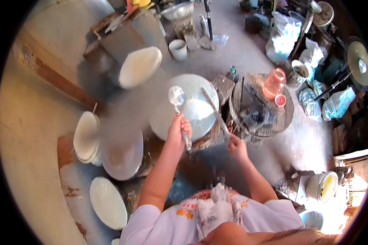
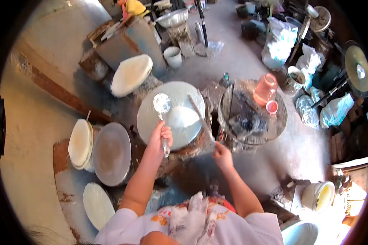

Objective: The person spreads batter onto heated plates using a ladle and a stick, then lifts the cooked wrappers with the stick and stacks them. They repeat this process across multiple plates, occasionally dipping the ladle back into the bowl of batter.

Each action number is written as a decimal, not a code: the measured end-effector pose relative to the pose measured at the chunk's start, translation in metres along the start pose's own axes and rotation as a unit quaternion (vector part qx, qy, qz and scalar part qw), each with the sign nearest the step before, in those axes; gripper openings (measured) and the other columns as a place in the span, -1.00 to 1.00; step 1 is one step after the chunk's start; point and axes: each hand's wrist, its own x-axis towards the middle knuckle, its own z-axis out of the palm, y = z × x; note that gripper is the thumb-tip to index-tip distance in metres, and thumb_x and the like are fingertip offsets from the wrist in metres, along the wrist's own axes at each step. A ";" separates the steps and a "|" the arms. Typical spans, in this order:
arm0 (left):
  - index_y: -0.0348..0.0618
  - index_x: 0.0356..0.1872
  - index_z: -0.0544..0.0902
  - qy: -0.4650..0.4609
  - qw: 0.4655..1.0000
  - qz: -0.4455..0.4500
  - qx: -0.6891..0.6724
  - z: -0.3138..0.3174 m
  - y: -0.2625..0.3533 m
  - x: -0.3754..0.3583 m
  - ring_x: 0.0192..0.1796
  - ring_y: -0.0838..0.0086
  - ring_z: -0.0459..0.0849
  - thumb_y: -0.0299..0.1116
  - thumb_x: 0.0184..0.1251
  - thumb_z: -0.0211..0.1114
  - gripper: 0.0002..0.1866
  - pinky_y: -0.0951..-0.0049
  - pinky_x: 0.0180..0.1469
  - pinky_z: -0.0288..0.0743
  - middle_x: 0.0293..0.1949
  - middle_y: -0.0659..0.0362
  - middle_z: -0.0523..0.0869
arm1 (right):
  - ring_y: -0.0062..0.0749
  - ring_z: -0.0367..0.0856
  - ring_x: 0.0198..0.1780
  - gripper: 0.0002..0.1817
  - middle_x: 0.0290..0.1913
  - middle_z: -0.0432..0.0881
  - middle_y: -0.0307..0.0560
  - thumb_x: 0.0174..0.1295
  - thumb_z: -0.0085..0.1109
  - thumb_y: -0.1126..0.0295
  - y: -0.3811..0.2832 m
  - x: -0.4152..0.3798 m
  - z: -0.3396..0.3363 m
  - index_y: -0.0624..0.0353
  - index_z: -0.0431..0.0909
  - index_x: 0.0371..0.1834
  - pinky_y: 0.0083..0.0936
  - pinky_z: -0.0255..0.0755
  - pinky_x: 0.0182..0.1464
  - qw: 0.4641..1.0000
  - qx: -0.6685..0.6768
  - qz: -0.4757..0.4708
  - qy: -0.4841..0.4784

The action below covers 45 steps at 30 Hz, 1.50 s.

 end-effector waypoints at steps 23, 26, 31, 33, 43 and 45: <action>-0.01 -0.64 0.25 -0.202 0.923 -0.038 -0.325 -0.159 0.169 -0.110 -0.74 0.69 0.25 -0.26 0.43 0.09 -0.61 0.66 -0.66 0.26 -0.75 0.38 0.23 | -0.54 0.57 -0.45 -0.53 -0.31 0.63 -0.10 -0.02 0.18 0.58 -0.045 -0.058 0.276 0.20 0.57 0.07 -0.59 0.46 -0.37 0.980 0.025 -0.082 -0.181; -0.02 -0.58 0.32 -0.116 0.950 0.016 -0.290 -0.199 0.170 -0.090 -0.75 0.73 0.22 -0.33 0.40 0.15 -0.68 0.71 -0.69 0.22 -0.73 0.39 0.25 | -0.30 0.58 -0.33 -0.50 -0.20 0.54 0.03 -0.11 0.20 0.59 -0.010 -0.075 0.307 0.26 0.57 0.03 -0.47 0.48 -0.24 0.983 -0.002 -0.083 -0.163; 0.21 -0.21 0.49 -0.001 0.983 0.159 -0.090 -0.217 0.187 -0.072 -0.75 0.71 0.20 -0.32 0.43 0.10 -0.94 0.73 -0.73 0.17 -0.69 0.39 0.24 | -0.06 0.49 -0.06 -0.56 -0.19 0.52 0.14 -0.13 0.20 0.57 -0.054 -0.066 0.377 0.37 0.55 -0.06 -0.33 0.42 -0.03 0.928 -0.153 -0.331 -0.079; 0.21 -0.25 0.45 0.047 0.977 0.209 -0.001 -0.225 0.205 -0.052 -0.75 0.71 0.19 -0.30 0.42 0.11 -0.95 0.69 -0.75 0.16 -0.70 0.38 0.27 | 0.05 0.43 0.01 -0.59 -0.13 0.49 0.16 -0.06 0.12 0.61 -0.080 -0.049 0.365 0.35 0.53 -0.03 -0.26 0.37 0.03 0.913 -0.202 -0.332 -0.124; 0.23 0.42 0.17 0.176 0.921 0.294 0.185 -0.265 0.266 -0.059 -0.76 0.63 0.23 -0.36 0.40 0.07 -0.42 0.56 -0.75 0.19 -0.69 0.31 0.28 | 0.06 0.48 -0.06 -0.72 -0.12 0.53 0.12 0.04 -0.01 0.59 -0.128 -0.016 0.397 0.26 0.58 -0.16 -0.21 0.41 -0.03 0.830 -0.339 -0.403 -0.184; 0.22 0.43 0.15 0.178 0.911 0.301 0.219 -0.280 0.269 -0.080 -0.77 0.63 0.21 -0.36 0.41 0.06 -0.41 0.54 -0.75 0.19 -0.70 0.33 0.27 | -0.03 0.52 -0.10 -0.67 -0.12 0.56 0.07 -0.03 0.03 0.64 -0.100 -0.019 0.364 0.29 0.58 -0.14 -0.26 0.44 -0.07 0.838 -0.307 -0.430 -0.138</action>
